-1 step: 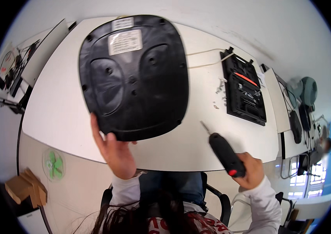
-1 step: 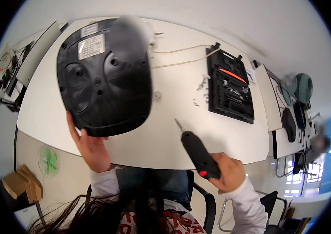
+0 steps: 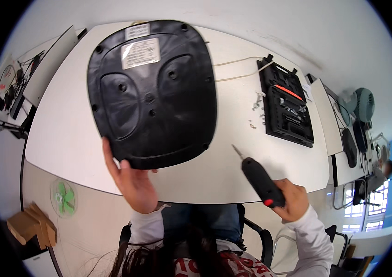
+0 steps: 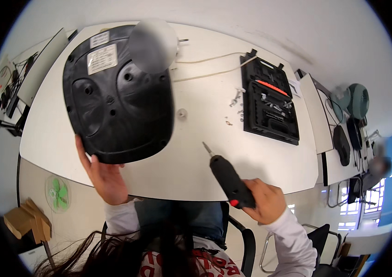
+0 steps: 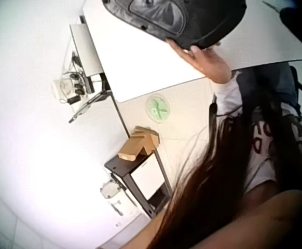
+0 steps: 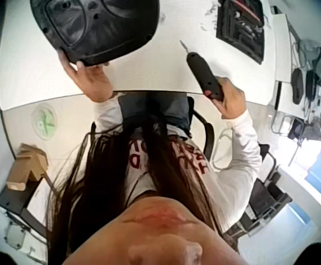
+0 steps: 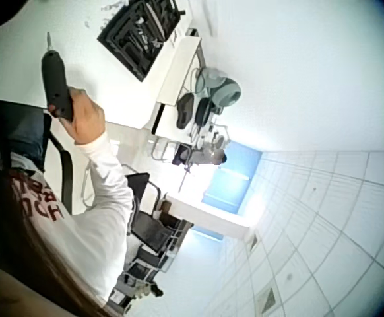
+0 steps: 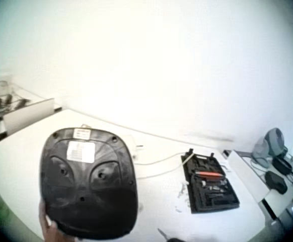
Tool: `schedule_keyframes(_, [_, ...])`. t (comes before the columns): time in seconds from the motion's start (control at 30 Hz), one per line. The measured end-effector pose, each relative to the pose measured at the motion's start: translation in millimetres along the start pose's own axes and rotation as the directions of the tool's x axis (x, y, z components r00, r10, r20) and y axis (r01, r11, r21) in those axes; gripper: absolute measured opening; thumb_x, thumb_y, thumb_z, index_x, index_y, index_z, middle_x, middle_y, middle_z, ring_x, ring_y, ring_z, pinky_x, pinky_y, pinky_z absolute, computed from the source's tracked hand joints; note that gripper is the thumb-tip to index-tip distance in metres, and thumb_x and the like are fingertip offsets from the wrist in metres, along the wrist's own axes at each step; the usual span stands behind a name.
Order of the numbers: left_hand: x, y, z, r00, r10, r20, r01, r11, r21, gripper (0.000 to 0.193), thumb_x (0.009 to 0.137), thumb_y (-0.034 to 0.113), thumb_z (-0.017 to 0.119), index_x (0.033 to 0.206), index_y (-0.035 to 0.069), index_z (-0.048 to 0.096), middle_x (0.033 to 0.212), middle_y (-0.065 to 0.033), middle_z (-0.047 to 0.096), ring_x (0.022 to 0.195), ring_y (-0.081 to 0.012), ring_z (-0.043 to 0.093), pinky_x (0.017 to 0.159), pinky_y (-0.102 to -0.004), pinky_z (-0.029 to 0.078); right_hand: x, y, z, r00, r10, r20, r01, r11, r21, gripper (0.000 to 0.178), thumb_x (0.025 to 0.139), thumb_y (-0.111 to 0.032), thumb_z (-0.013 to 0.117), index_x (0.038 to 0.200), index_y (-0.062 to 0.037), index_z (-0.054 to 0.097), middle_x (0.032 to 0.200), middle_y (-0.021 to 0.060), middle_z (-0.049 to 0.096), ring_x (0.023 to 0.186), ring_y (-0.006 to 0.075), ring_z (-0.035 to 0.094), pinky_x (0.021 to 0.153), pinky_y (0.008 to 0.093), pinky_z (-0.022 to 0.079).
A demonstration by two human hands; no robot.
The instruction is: The person uses a cordless electric screwdriver to fasten screws into the underside of a black appliance base. They repeatedly pick up screws from the table, align them with holes, and drive them in, occasionally repositioning the base.
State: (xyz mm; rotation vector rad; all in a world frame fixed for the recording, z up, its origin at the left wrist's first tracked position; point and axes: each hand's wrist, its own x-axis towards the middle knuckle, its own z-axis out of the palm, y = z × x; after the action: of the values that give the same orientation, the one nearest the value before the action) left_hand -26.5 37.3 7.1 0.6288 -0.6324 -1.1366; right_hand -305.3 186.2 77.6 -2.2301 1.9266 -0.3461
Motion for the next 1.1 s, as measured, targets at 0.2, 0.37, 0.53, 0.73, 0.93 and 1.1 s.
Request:
schedule_keyframes(0.2, [-1, -8, -6, 0.998, 0.057, -0.019, -0.055, 0.995, 0.078, 0.057, 0.094, 0.019, 0.041, 0.146, 0.01, 0.017, 0.131, -0.0079, 0.044, 0.086, -0.0156, 0.059, 0.061, -0.0257, 0.048, 19, 28, 20, 0.991, -0.129, 0.021, 0.131, 0.977, -0.167, 0.057, 0.065, -0.023, 0.074, 0.113, -0.0021, 0.051, 0.096, 0.0087, 0.058, 0.076, 0.0255, 0.06, 0.066, 0.034, 0.049])
schedule_keyframes(0.37, [0, -10, -5, 0.997, 0.081, 0.013, -0.082, 0.994, 0.066, 0.058, 0.095, 0.02, 0.043, 0.146, 0.011, 0.016, 0.132, -0.0073, 0.043, 0.09, -0.0154, 0.059, 0.06, -0.0247, 0.047, 35, 39, 26, 0.992, -0.117, 0.047, 0.123, 0.981, -0.151, 0.062, 0.062, -0.025, 0.075, 0.114, -0.0007, 0.052, 0.101, 0.0123, 0.056, 0.086, 0.0298, 0.058, 0.074, 0.0369, 0.048])
schedule_keyframes(0.53, [-1, -12, -8, 0.995, 0.089, 0.036, -0.091, 0.992, 0.087, 0.06, 0.094, 0.018, 0.044, 0.146, 0.01, 0.015, 0.138, -0.0093, 0.039, 0.095, -0.0178, 0.061, 0.061, -0.0257, 0.05, 43, 49, 25, 0.989, -0.126, 0.076, 0.135, 0.983, -0.123, 0.07, 0.061, -0.036, 0.076, 0.118, -0.0042, 0.05, 0.107, 0.0107, 0.053, 0.092, 0.0285, 0.054, 0.081, 0.0386, 0.045])
schedule_keyframes(0.73, [-4, -14, -11, 0.995, 0.085, 0.048, -0.09, 0.988, 0.123, 0.058, 0.095, 0.019, 0.044, 0.146, 0.01, 0.016, 0.14, -0.01, 0.036, 0.094, -0.0187, 0.062, 0.062, -0.0271, 0.052, 48, 60, 15, 0.98, -0.192, 0.047, 0.193, 0.981, -0.02, 0.058, 0.068, -0.032, 0.073, 0.116, -0.0053, 0.053, 0.107, 0.0112, 0.053, 0.097, 0.0298, 0.052, 0.084, 0.0384, 0.043])
schedule_keyframes(0.93, [-4, -14, -8, 0.995, 0.083, 0.048, -0.088, 0.989, 0.121, 0.058, 0.095, 0.019, 0.044, 0.146, 0.011, 0.016, 0.14, -0.0097, 0.035, 0.097, -0.019, 0.061, 0.063, -0.0274, 0.052, 88, 81, 5, 0.949, -0.138, -0.284, 0.088, 0.979, -0.183, 0.034, 0.073, -0.012, 0.069, 0.105, -0.0056, 0.059, 0.1, 0.0094, 0.054, 0.095, 0.0287, 0.051, 0.081, 0.0381, 0.042])
schedule_keyframes(1.1, [-3, -14, -3, 0.996, 0.087, 0.001, -0.087, 0.99, 0.113, 0.059, 0.095, 0.021, 0.044, 0.146, 0.011, 0.016, 0.14, -0.0096, 0.035, 0.099, -0.0202, 0.059, 0.064, -0.0293, 0.051, 130, 101, 18, 0.948, -0.102, -0.302, -0.022, 0.924, -0.382, 0.024, 0.072, -0.01, 0.067, 0.096, -0.0085, 0.064, 0.091, 0.0036, 0.054, 0.09, 0.0234, 0.05, 0.076, 0.036, 0.04])
